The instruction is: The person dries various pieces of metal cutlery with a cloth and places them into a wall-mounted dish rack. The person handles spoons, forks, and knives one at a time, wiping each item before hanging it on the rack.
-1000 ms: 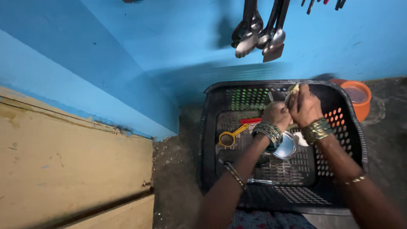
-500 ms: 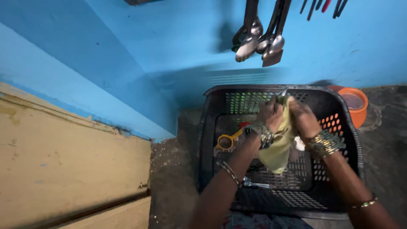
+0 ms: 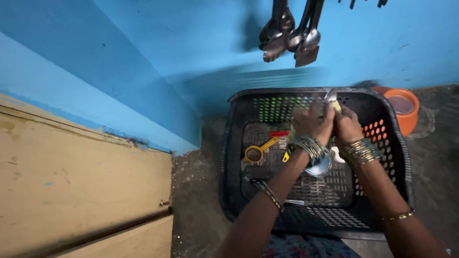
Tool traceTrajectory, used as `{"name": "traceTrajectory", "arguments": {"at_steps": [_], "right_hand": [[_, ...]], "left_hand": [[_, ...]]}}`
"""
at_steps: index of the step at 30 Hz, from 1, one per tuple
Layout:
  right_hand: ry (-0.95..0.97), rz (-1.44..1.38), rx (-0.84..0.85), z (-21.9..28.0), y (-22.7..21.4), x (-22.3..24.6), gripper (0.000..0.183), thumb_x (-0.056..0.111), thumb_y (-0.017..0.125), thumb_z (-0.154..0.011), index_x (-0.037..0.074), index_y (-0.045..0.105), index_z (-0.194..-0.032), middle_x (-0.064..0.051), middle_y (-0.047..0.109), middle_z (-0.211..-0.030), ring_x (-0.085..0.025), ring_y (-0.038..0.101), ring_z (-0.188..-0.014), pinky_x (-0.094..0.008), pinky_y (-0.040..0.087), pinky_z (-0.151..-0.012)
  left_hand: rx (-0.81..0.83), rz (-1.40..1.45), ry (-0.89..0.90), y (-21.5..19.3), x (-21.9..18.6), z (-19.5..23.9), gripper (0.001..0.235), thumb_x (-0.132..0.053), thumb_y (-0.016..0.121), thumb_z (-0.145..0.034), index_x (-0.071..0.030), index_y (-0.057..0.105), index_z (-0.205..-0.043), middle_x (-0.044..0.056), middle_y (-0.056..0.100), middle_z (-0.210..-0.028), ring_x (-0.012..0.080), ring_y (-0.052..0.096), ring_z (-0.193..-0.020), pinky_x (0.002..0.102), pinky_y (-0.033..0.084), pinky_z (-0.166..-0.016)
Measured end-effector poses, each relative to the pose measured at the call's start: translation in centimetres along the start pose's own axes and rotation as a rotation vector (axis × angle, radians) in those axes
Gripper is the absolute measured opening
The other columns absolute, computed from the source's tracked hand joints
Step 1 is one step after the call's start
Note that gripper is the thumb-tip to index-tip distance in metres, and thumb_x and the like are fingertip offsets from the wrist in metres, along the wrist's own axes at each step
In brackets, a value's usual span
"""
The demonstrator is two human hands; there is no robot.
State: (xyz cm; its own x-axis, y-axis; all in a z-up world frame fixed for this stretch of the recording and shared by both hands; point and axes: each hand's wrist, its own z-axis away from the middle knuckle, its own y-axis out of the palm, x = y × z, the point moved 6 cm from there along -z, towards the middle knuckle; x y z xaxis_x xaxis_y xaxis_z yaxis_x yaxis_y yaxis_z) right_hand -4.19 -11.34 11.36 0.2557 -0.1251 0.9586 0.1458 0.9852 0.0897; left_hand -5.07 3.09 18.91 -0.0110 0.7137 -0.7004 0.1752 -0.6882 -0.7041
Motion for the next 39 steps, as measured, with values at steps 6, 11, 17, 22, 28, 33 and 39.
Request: {"name": "traceTrajectory", "arguments": {"at_steps": [6,11,17,22,28,33,39], "right_hand": [[-0.040,0.066,0.034,-0.5,0.4,-1.7,0.043,0.018,0.050,-0.100,-0.002,0.058,-0.137,-0.010,0.067,-0.103,-0.015,0.060,-0.085,-0.028,0.047,-0.072],[-0.121,0.148,-0.016,-0.3,1.3,-1.6,0.045,0.023,0.050,-0.104,-0.007,0.058,-0.137,-0.014,0.069,-0.110,-0.019,0.063,-0.094,-0.029,0.049,-0.081],[-0.237,0.509,-0.047,2.4,2.4,1.2,0.048,0.029,0.056,-0.102,-0.001,0.057,-0.139,-0.017,0.070,-0.115,-0.022,0.065,-0.105,-0.032,0.049,-0.091],[0.001,0.375,0.099,4.8,2.9,0.9,0.043,0.033,0.053,-0.101,0.002,0.061,-0.130,-0.015,0.071,-0.109,-0.023,0.069,-0.096,-0.036,0.055,-0.085],[-0.056,0.324,0.142,6.1,0.9,0.1,0.044,0.033,0.056,-0.101,0.003,0.059,-0.133,-0.010,0.071,-0.114,-0.019,0.065,-0.106,-0.032,0.052,-0.091],[0.043,0.270,0.185,5.4,-2.2,-0.5,0.049,0.029,0.052,-0.094,0.011,0.056,-0.139,-0.008,0.073,-0.114,-0.019,0.067,-0.106,-0.032,0.050,-0.090],[0.012,0.166,-0.043,0.6,-5.3,3.4,0.044,0.030,0.050,-0.101,0.004,0.052,-0.137,-0.013,0.057,-0.118,-0.024,0.056,-0.106,-0.037,0.046,-0.090]], "left_hand": [[0.389,0.542,-0.103,4.3,1.3,-3.7,0.052,-0.049,0.038,-0.102,-0.008,0.065,-0.121,0.007,0.078,-0.103,0.0196,0.074,-0.082,0.033,0.060,-0.072],[0.102,0.744,-0.082,6.3,2.6,-4.8,0.039,-0.029,0.043,-0.101,-0.003,0.072,-0.100,0.008,0.080,-0.089,0.0179,0.078,-0.079,0.028,0.062,-0.075],[0.034,0.799,-0.266,5.2,4.9,-7.1,0.030,-0.017,0.048,-0.096,-0.003,0.072,-0.085,0.009,0.078,-0.075,0.0177,0.076,-0.069,0.028,0.058,-0.064],[0.008,0.881,-0.382,6.0,7.0,-7.5,0.026,-0.015,0.056,-0.091,-0.002,0.072,-0.076,0.011,0.075,-0.069,0.0154,0.074,-0.062,0.029,0.057,-0.057],[-0.060,1.056,-0.613,9.9,10.1,-9.8,0.025,-0.016,0.057,-0.097,-0.001,0.069,-0.082,0.011,0.069,-0.068,0.0173,0.067,-0.055,0.031,0.057,-0.047],[-0.056,1.257,-0.363,10.9,13.7,-13.8,0.024,-0.020,0.053,-0.103,0.000,0.064,-0.096,0.009,0.060,-0.076,0.0217,0.065,-0.057,0.036,0.059,-0.049],[0.489,0.553,-0.059,18.2,8.4,-10.3,0.024,-0.025,0.057,-0.098,-0.002,0.061,-0.095,0.007,0.057,-0.075,0.0173,0.057,-0.056,0.031,0.047,-0.045]]}}
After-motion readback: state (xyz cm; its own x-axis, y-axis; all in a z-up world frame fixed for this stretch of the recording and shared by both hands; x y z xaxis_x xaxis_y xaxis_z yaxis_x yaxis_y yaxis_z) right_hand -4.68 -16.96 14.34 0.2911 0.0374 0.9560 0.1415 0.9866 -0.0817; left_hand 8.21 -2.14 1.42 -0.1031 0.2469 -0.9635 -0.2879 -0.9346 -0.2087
